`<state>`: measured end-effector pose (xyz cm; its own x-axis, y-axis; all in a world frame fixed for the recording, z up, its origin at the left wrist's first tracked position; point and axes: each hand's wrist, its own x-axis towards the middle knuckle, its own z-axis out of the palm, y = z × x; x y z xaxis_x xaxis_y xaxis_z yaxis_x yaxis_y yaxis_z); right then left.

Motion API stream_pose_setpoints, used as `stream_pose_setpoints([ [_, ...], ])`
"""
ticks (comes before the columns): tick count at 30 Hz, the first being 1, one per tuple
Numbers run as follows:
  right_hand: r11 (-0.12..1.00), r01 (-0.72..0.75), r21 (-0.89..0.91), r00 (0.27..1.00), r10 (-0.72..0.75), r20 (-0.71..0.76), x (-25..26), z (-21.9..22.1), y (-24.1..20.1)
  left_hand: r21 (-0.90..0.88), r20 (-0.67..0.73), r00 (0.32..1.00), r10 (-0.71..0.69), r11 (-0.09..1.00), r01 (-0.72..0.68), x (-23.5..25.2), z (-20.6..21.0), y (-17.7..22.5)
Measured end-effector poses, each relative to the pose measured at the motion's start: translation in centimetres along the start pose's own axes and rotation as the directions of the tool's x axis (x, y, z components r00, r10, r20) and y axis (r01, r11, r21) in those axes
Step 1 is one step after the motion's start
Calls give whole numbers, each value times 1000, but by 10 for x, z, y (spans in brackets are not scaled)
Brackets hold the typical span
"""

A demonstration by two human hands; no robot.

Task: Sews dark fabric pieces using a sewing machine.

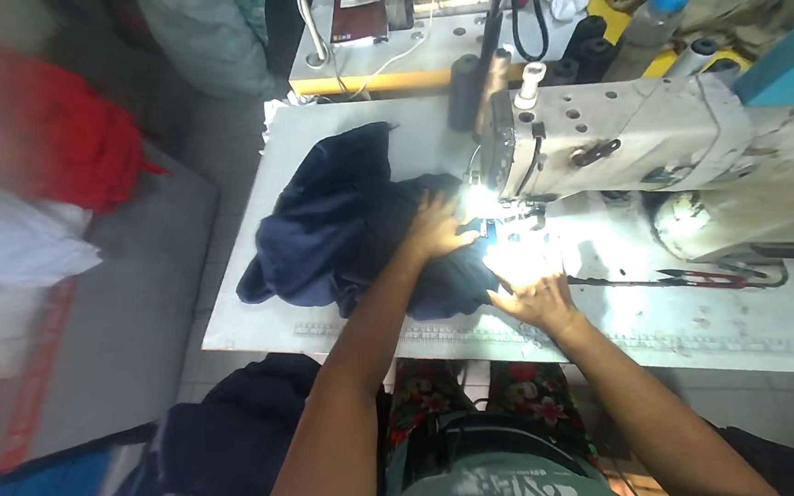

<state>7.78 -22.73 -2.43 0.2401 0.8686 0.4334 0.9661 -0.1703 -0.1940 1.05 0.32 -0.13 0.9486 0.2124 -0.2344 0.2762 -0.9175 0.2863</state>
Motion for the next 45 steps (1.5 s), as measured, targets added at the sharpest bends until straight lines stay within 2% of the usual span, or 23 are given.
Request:
stream_pose_setpoints([
  [9,1000,-21,6,1000,21,19,0,0,1,-57,-26,1000,-16,998,14,2,0,-1],
  [19,999,-32,12,999,31,35,1,1,0,-28,-4,999,-43,999,43,4,0,-1],
  [20,999,-32,2,999,32,37,1,0,0,-30,-28,999,-45,999,44,1,-2,2],
  [22,999,-32,-11,999,33,30,1,0,0,-49,-223,975,9,999,-20,-12,1,10],
  [24,999,-34,3,999,34,11,1,0,-1,-35,-482,865,137,984,-176,-27,12,18],
  [25,999,-35,19,999,35,3,0,0,-1,-57,-526,833,171,970,-235,-35,16,25],
  [27,999,-22,30,1000,23,-21,-1,0,-1,-126,-516,837,185,949,-287,-53,24,39],
  [33,997,23,68,998,-19,-57,-6,-1,1,-110,-465,868,176,961,-254,-71,45,52],
  [36,993,-40,108,998,46,-52,-13,-19,2,-118,-465,865,189,955,-272,-72,44,51],
  [39,984,-144,104,968,162,-194,-39,-47,16,-100,-471,856,211,952,-289,-71,48,48],
  [42,939,-345,-2,894,328,-304,-79,-85,53,-88,-483,845,230,947,-308,-70,52,45],
  [45,814,-571,-112,796,515,-318,-112,-120,95,-97,-488,843,226,946,-310,-70,52,46],
])
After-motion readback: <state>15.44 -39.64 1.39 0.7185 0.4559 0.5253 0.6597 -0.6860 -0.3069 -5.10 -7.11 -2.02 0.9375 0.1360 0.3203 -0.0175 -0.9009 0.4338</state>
